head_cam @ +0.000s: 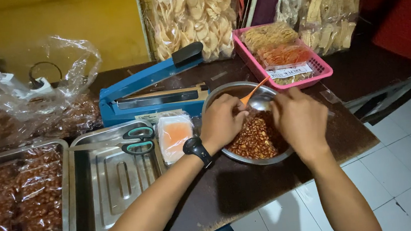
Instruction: Packaging peanuts into small plastic bags using a spoon and scissors for portioning and trimming.
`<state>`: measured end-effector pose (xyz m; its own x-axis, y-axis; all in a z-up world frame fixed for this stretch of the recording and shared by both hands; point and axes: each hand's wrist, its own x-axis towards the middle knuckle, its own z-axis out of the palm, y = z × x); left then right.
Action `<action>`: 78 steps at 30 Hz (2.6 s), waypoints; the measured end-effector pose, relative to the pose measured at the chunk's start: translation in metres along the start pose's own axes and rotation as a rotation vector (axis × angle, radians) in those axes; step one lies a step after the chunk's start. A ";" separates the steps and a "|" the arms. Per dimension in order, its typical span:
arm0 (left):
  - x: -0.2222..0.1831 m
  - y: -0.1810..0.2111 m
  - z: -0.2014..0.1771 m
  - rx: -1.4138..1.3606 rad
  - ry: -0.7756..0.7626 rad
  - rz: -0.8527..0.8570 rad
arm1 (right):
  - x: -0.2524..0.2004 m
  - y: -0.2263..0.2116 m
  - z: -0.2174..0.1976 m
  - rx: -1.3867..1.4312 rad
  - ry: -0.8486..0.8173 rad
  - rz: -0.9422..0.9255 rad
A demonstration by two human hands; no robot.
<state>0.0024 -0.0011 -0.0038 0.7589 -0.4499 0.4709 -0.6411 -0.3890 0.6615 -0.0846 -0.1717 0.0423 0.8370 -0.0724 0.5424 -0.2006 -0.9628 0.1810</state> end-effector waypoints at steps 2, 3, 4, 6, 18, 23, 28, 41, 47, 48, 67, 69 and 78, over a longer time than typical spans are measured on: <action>0.000 -0.003 -0.001 -0.022 0.040 0.001 | -0.001 0.008 -0.002 -0.012 -0.042 0.060; 0.000 -0.004 -0.002 -0.043 0.081 -0.001 | -0.003 0.013 -0.003 -0.023 -0.083 0.117; 0.000 -0.002 -0.004 -0.044 0.080 -0.001 | -0.004 0.019 0.019 -0.024 -0.084 0.118; 0.000 0.000 -0.008 -0.114 0.120 -0.033 | -0.008 0.031 0.064 0.054 -0.349 0.137; -0.006 0.014 -0.008 -0.245 0.305 0.044 | 0.003 -0.008 0.015 1.194 -0.132 0.169; -0.010 0.017 -0.012 -0.283 0.298 0.013 | 0.008 -0.029 0.015 1.214 -0.007 0.246; -0.021 0.023 -0.030 -0.412 0.226 -0.178 | 0.015 -0.030 0.017 1.201 0.085 0.149; -0.051 -0.020 -0.087 -0.710 0.116 -0.193 | 0.021 -0.097 0.015 1.532 0.162 -0.020; -0.067 -0.036 -0.117 -0.653 0.231 -0.199 | 0.025 -0.140 0.011 1.697 0.068 -0.049; -0.070 -0.040 -0.120 -0.680 0.285 -0.223 | 0.027 -0.145 0.016 1.682 0.024 -0.103; -0.064 -0.034 -0.114 -0.748 0.121 -0.197 | 0.027 -0.136 -0.003 1.618 0.073 0.058; -0.056 -0.028 -0.105 -0.797 0.132 -0.232 | 0.027 -0.124 0.008 1.627 0.051 0.084; -0.028 -0.027 -0.055 -0.654 0.121 -0.246 | 0.023 -0.055 0.035 1.355 0.166 0.005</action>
<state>0.0043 0.0659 -0.0027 0.9046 -0.3033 0.2996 -0.2785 0.1117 0.9539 -0.0364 -0.1293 0.0158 0.7478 -0.1370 0.6497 0.5294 -0.4674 -0.7080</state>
